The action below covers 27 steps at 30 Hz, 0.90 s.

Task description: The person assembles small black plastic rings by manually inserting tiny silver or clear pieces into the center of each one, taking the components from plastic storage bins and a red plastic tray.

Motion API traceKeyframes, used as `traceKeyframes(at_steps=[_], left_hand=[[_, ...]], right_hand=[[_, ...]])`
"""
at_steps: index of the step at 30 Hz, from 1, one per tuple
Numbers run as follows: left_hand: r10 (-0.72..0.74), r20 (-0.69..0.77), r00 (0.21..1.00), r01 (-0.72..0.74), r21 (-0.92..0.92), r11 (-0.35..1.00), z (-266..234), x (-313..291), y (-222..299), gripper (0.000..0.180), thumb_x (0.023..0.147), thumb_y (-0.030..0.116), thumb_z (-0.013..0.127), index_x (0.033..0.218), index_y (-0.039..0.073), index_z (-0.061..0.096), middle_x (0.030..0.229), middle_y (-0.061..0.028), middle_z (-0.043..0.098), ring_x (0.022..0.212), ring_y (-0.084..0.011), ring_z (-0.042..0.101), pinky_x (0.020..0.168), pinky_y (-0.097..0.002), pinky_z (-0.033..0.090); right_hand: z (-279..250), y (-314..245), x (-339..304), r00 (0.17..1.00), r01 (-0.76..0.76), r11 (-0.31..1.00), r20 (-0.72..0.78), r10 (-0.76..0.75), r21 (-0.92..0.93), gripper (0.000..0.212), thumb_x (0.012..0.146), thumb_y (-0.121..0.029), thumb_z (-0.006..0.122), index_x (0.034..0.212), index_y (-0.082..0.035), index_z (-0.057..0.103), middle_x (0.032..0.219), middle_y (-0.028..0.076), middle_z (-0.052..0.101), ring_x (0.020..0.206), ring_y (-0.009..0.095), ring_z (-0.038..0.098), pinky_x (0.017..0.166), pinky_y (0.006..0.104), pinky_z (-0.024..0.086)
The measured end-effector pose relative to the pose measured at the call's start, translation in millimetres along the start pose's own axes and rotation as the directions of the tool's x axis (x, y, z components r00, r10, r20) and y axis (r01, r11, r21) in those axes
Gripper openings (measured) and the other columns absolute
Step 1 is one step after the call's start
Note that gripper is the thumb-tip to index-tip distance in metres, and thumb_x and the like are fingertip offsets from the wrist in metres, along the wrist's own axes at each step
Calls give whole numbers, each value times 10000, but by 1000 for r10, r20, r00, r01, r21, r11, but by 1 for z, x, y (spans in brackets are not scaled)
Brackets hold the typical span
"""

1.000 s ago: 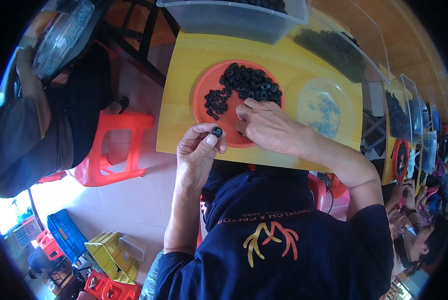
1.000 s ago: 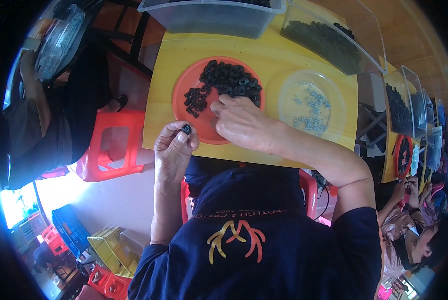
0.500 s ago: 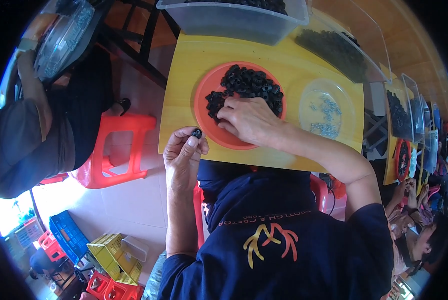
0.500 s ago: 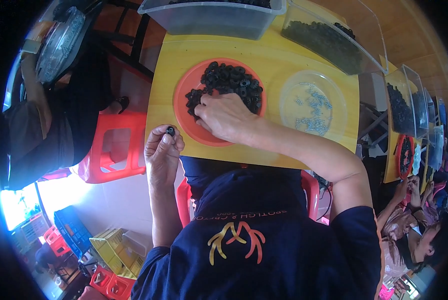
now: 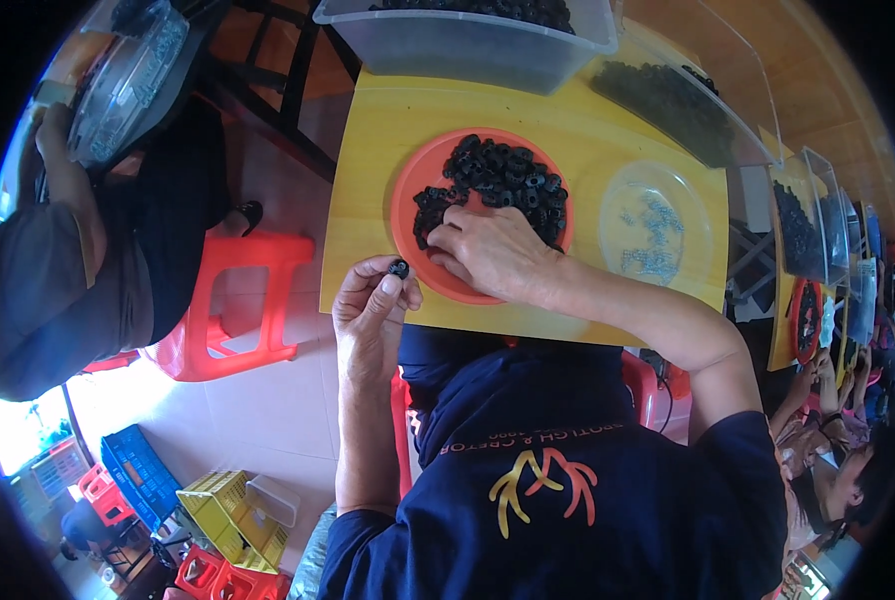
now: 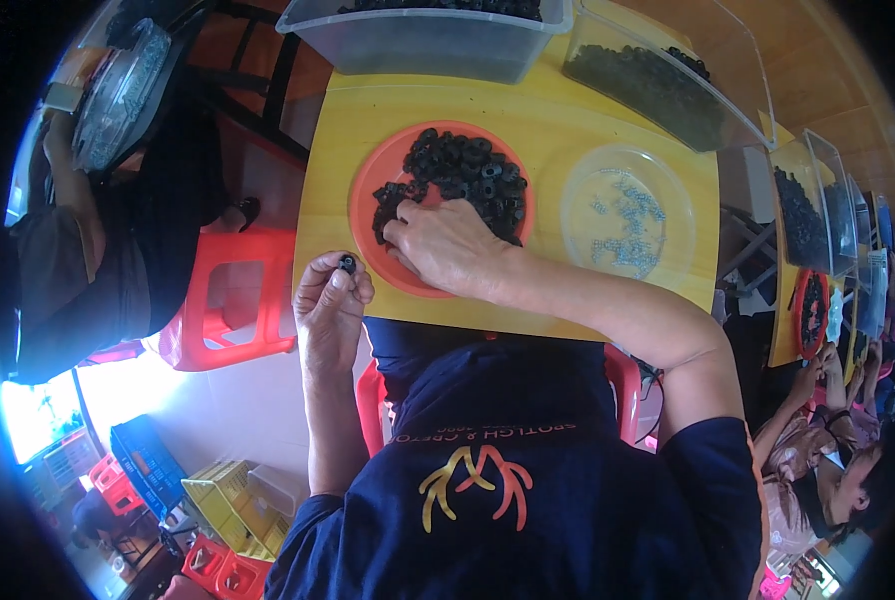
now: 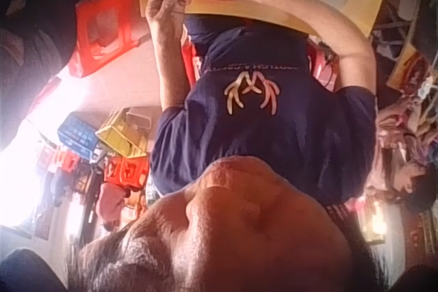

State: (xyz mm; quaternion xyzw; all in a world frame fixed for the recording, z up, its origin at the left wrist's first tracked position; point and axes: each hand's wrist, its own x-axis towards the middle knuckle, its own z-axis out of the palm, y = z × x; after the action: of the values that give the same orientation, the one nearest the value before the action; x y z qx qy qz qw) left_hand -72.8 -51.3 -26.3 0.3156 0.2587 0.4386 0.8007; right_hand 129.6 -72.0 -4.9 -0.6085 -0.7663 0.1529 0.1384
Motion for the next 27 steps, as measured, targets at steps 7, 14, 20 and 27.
traceKeyframes(at_steps=[7,14,20,27], left_hand=[[2,-15,1000,-2,11,1000,-5,0,-3,206,924,52,644,1121,-7,630,973,-105,677,802,-177,609,766,-307,478],[-11,-21,1000,11,-2,1000,-5,1,-6,206,923,56,647,1119,-6,632,967,-108,675,800,-176,607,768,-302,475],[-5,-17,1000,5,-5,1000,-6,1,-4,200,924,59,645,1115,0,629,972,-109,673,810,-179,606,770,-307,476],[6,91,996,-4,-29,1000,13,7,-1,191,932,65,636,1115,13,626,976,-113,674,818,-181,607,767,-315,483]], right_hand=[[2,0,2,995,-93,990,49,89,107,260,907,-268,633,1088,-81,639,986,116,653,880,320,668,735,443,541],[9,-2,2,996,-85,975,52,75,207,233,899,-232,624,1065,-69,630,1000,128,654,901,340,664,777,456,537],[2,1,-7,999,-41,950,0,43,308,188,878,-177,652,1017,-52,634,964,128,663,837,312,673,722,426,534],[-46,9,-27,948,-296,187,264,176,937,107,913,-78,681,1003,-24,660,868,20,653,691,63,583,648,208,489]])
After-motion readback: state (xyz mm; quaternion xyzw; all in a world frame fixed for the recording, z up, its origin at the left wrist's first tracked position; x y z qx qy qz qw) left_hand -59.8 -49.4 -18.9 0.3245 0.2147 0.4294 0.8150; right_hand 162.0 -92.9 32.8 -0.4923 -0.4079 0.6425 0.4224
